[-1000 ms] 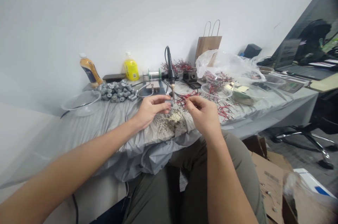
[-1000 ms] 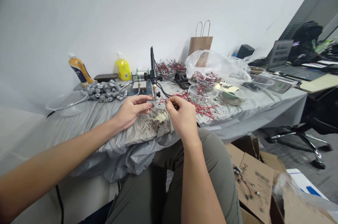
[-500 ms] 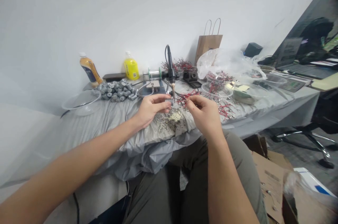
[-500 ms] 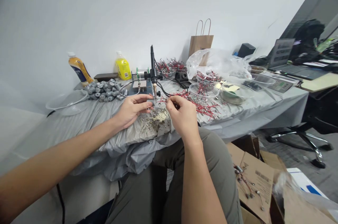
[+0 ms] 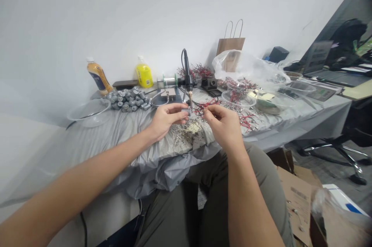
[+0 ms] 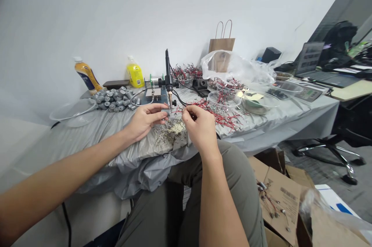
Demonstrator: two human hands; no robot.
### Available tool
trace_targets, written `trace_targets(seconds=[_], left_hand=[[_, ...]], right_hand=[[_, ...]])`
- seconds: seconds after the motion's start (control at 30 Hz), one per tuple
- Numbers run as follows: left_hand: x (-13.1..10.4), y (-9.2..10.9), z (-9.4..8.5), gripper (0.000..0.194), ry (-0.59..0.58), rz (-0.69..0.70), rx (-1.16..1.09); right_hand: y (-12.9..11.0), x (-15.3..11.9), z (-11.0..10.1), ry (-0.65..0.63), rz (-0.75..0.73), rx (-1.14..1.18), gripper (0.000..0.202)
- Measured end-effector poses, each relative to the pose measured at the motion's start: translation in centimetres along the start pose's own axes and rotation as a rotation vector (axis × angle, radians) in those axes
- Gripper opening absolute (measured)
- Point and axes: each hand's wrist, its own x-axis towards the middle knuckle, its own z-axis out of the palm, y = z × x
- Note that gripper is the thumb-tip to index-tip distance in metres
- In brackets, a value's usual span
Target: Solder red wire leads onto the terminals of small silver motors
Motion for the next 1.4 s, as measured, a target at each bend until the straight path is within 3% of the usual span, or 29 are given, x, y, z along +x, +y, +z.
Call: trace_targets(seconds=[1.4], left_hand=[[0.25,0.02,0.05,0.019,0.015,0.001,0.008]], right_hand=[[-0.04,0.02,0.06,0.021,-0.023,-0.001,0.028]])
